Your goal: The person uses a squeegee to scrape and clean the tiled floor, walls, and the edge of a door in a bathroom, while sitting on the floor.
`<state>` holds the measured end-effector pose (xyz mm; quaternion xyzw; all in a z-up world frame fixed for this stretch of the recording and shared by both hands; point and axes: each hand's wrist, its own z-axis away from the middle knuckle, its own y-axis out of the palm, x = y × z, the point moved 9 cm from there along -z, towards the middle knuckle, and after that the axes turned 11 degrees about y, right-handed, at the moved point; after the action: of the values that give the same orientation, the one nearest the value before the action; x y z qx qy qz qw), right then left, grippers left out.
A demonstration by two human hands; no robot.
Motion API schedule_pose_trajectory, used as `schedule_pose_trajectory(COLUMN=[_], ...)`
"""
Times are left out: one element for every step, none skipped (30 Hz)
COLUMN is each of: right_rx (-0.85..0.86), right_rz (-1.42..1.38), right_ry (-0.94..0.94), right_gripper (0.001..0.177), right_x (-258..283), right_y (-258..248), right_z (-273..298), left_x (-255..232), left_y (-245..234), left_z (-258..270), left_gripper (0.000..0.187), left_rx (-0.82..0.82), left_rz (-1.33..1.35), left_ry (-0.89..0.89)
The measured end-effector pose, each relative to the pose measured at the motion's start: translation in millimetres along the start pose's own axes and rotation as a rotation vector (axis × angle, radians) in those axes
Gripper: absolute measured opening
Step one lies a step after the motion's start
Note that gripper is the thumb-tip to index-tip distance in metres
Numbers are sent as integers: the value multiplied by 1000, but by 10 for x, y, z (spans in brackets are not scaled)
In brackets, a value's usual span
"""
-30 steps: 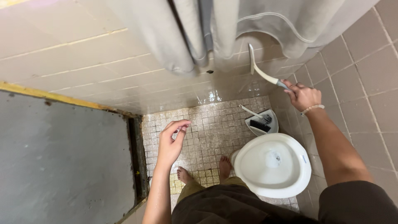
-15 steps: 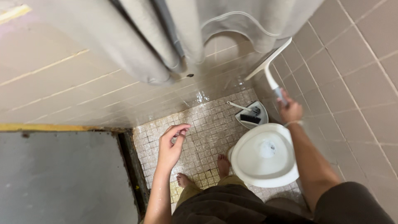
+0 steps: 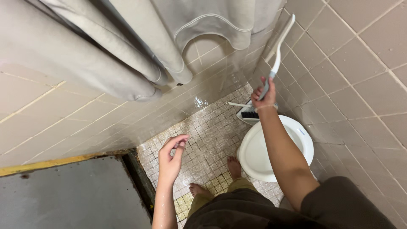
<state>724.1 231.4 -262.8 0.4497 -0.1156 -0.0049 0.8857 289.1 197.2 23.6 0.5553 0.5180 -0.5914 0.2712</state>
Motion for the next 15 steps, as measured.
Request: schedule_pose_trajectory(right_rx=[-8, -15, -16, -35, -53, -53, -118, -184, -183, -316, -445, -439, -502, -564, -563], right_rz=[40, 80, 78, 72, 68, 67, 70, 73, 76, 128, 181, 184, 286, 387, 390], right_ry=[-13, -27, -28, -58, -86, -86, -104, -123, -122, -130, -138, -137, -211, -286, -284], right_gripper=[36, 36, 36, 36, 37, 37, 38, 39, 39, 37, 36, 36, 36, 38, 38], right_x=[36, 82, 138, 236, 328, 409, 521, 576, 575, 590, 599, 584, 641, 676, 614], right_y=[-18, -20, -3, 26, 76, 153, 185, 182, 206, 142, 122, 220, 272, 325, 364], right_z=[-118, -231, -346, -434, -505, -572, -617, -635, -648, -625, -608, -608, -548, -493, -494], left_x=[7, 15, 19, 32, 48, 61, 83, 107, 130, 171, 207, 224, 230, 237, 250], left_y=[-31, -60, -82, -110, -137, -155, -169, -186, -193, -199, -221, -242, -248, -255, -273], left_z=[18, 32, 44, 55, 65, 75, 84, 94, 108, 122, 119, 115, 139, 156, 169], left_gripper=[26, 27, 27, 26, 25, 25, 25, 25, 25, 26, 27, 27, 27, 27, 27], left_rx=[-7, -14, -12, -18, -26, -26, -28, -30, -33, -35, -41, -46, -42, -38, -42], left_rz=[-6, -11, -12, -11, -10, -11, -12, -12, -11, -21, -32, -33, -31, -29, -29], left_ry=[-5, -10, -9, -14, -19, -19, -23, -27, -27, -45, -60, -57, -51, -45, -47])
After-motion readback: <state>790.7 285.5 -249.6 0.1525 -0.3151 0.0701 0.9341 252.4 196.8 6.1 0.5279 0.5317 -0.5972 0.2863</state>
